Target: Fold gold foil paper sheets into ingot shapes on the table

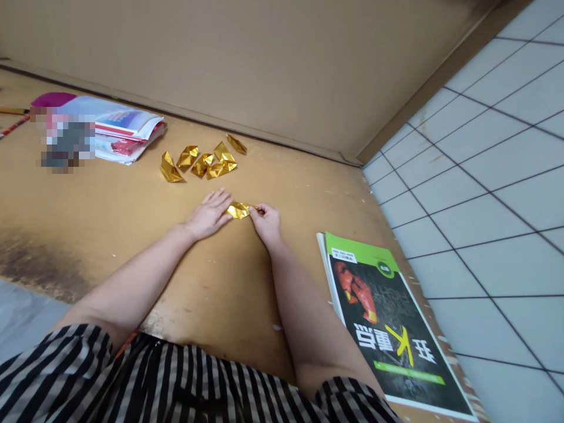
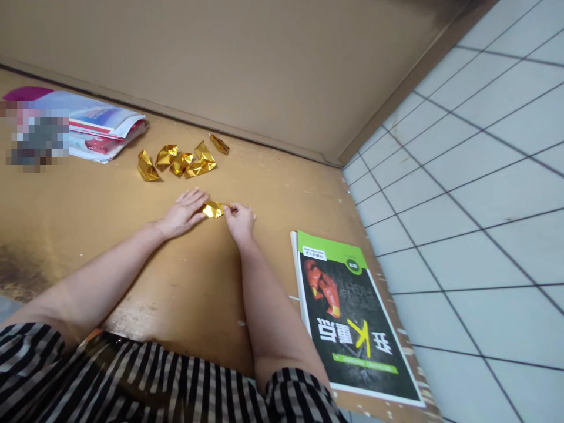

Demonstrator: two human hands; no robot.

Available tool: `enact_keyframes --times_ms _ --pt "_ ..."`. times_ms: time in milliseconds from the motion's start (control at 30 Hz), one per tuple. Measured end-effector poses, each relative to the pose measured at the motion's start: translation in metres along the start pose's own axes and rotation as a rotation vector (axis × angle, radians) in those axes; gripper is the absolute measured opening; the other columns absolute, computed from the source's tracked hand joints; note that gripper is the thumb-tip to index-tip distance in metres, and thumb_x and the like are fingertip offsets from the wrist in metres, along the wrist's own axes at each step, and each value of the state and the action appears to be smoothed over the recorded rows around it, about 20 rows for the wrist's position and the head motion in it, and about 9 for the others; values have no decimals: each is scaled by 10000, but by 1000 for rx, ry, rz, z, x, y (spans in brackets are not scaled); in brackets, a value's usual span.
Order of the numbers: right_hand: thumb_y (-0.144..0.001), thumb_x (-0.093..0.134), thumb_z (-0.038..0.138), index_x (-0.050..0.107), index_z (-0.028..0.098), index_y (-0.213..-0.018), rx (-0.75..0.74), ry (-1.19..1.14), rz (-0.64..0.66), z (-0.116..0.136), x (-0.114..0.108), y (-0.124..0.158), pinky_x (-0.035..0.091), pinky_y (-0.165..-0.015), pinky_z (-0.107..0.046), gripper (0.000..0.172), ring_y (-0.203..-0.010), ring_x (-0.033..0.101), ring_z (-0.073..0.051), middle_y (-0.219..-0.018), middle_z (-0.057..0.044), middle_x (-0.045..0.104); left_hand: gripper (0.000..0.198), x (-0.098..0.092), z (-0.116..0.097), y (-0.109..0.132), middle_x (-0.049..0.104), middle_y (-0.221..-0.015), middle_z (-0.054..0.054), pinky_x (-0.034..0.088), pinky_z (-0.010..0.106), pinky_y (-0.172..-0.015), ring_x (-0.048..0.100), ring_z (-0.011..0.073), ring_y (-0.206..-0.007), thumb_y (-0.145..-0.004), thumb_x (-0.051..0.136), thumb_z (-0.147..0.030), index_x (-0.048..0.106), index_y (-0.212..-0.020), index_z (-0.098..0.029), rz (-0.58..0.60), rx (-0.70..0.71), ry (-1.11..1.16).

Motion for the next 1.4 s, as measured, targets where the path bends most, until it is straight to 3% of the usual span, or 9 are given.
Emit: enact_keyframes --times_ms 167,300,400,500,633,800,1000,1233,1400 --pt "-822 507 346 689 203 -856 -15 258 35 7 -5 2 450 -880 -413 233 -956 614 -256 -976 -96 718 543 12 -14 3 426 -1497 131 254 424 -1175 314 251 -1426 -977 332 -452 446 -1403 -134 207 23 -65" --pt "-894 423 352 622 176 -1190 -182 409 52 26 -7 12 310 -1058 -521 397 -1197 520 -301 -1247 -145 640 553 14 -13 3 416 -1500 147 262 407 -1173 310 249 -1428 -976 327 -445 454 -1395 -106 239 5 -93" --pt "-951 306 427 497 157 -1361 -399 442 214 42 5 23 181 -1156 -505 527 -1354 395 -273 -1419 -133 517 534 13 -13 3 419 -1499 142 268 408 -1171 327 237 -1420 -973 332 -406 432 -1409 -115 214 17 -90" --pt "-967 208 477 380 102 -1450 -420 437 435 47 21 32 209 -1169 -456 635 -1417 321 -249 -1506 -148 412 541 12 -13 3 411 -1506 135 273 406 -1171 343 224 -1413 -958 353 -356 378 -1443 -119 204 23 -78" --pt "-960 148 546 306 101 -1491 -349 439 506 43 24 34 223 -1175 -461 710 -1444 279 -251 -1543 -152 346 545 12 -14 2 426 -1495 133 274 396 -1172 348 221 -1410 -950 360 -340 382 -1442 -108 221 11 -86" --pt "-949 198 572 301 126 -1499 -274 512 582 37 8 29 192 -1189 -442 715 -1465 223 -250 -1572 -138 284 516 11 -14 1 457 -1474 129 299 403 -1158 368 230 -1400 -965 344 -378 460 -1396 -121 202 6 -105" --pt "-940 333 446 286 121 -1503 -199 639 678 40 -16 23 182 -1189 -426 651 -1469 209 -245 -1586 -129 246 511 10 -14 1 476 -1460 132 307 398 -1153 374 231 -1396 -964 366 -411 498 -1364 -123 201 -9 -112" --pt "-929 404 367 389 170 -1455 -221 690 657 43 -24 20 209 -1158 -501 562 -1453 253 -257 -1552 -138 334 500 8 -13 0 491 -1437 173 324 437 -1140 429 262 -1357 -960 375 -393 506 -1341 -98 184 -27 -105" --pt "-931 425 375 424 203 -1435 -254 686 626 38 -20 18 215 -1151 -518 533 -1449 263 -260 -1545 -137 350 581 12 -25 -6 420 -1497 148 242 435 -1174 301 254 -1431 -967 333 -484 421 -1415 -125 173 43 -87"
Point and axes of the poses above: each hand's wrist, its own y-axis away from the middle knuckle, its own x-axis out of the palm, z = x × y, the point moved 3 cm from there along -y, towards the middle knuckle
